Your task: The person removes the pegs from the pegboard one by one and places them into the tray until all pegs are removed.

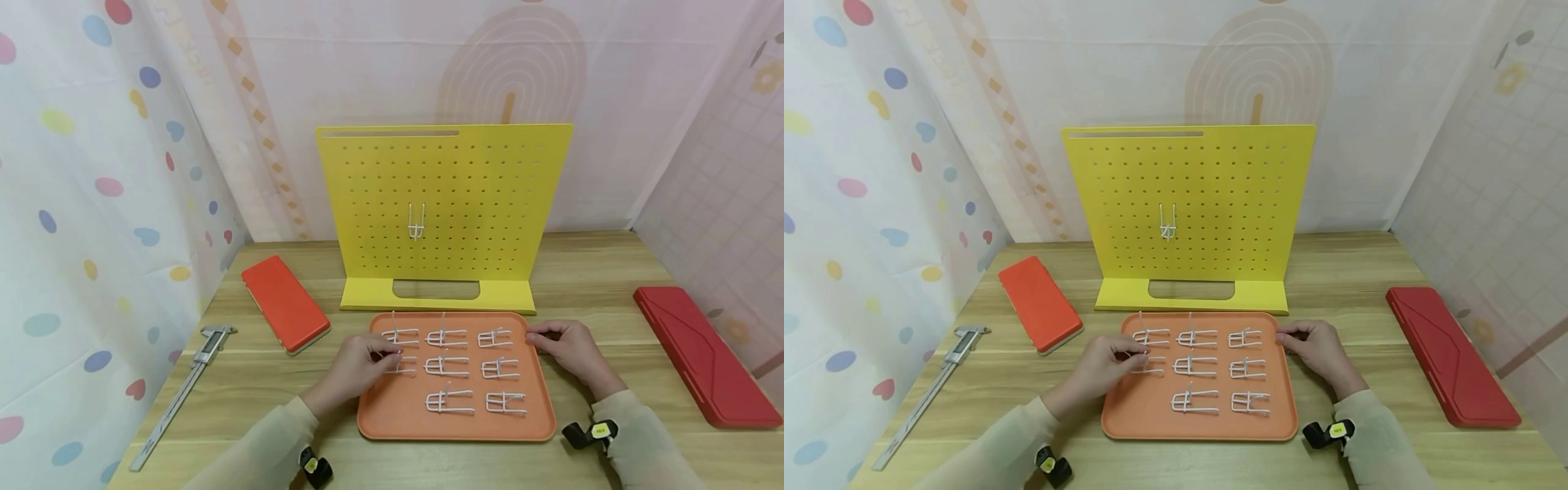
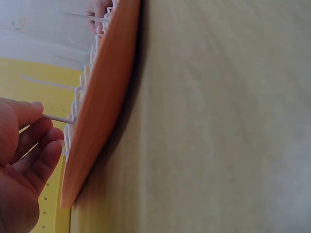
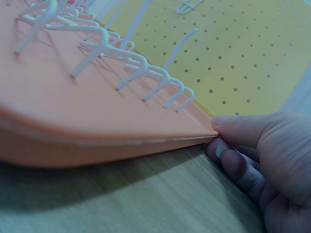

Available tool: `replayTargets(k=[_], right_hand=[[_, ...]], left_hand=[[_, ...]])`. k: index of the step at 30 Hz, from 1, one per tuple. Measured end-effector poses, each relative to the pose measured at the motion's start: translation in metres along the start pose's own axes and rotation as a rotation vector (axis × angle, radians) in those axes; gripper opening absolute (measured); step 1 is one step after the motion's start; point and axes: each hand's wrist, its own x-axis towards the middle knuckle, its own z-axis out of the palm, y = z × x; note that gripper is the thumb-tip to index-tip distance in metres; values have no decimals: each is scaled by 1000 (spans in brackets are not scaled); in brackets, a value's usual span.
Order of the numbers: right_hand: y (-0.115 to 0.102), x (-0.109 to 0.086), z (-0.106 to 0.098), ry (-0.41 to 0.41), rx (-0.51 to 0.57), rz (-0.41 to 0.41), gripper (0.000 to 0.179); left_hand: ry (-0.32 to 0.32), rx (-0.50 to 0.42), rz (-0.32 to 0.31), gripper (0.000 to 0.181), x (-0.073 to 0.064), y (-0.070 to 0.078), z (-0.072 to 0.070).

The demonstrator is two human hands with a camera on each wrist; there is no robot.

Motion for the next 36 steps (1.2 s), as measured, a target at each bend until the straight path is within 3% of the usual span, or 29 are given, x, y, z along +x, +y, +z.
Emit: replayTargets(k=[25,36], right_hand=[[0,0,0,-4,1,12,20],[0,0,0,-10,-2,20,21]], left_hand=[[30,31,34,11,-2,-2,5],[30,26,11,16,-2,-3,6]])
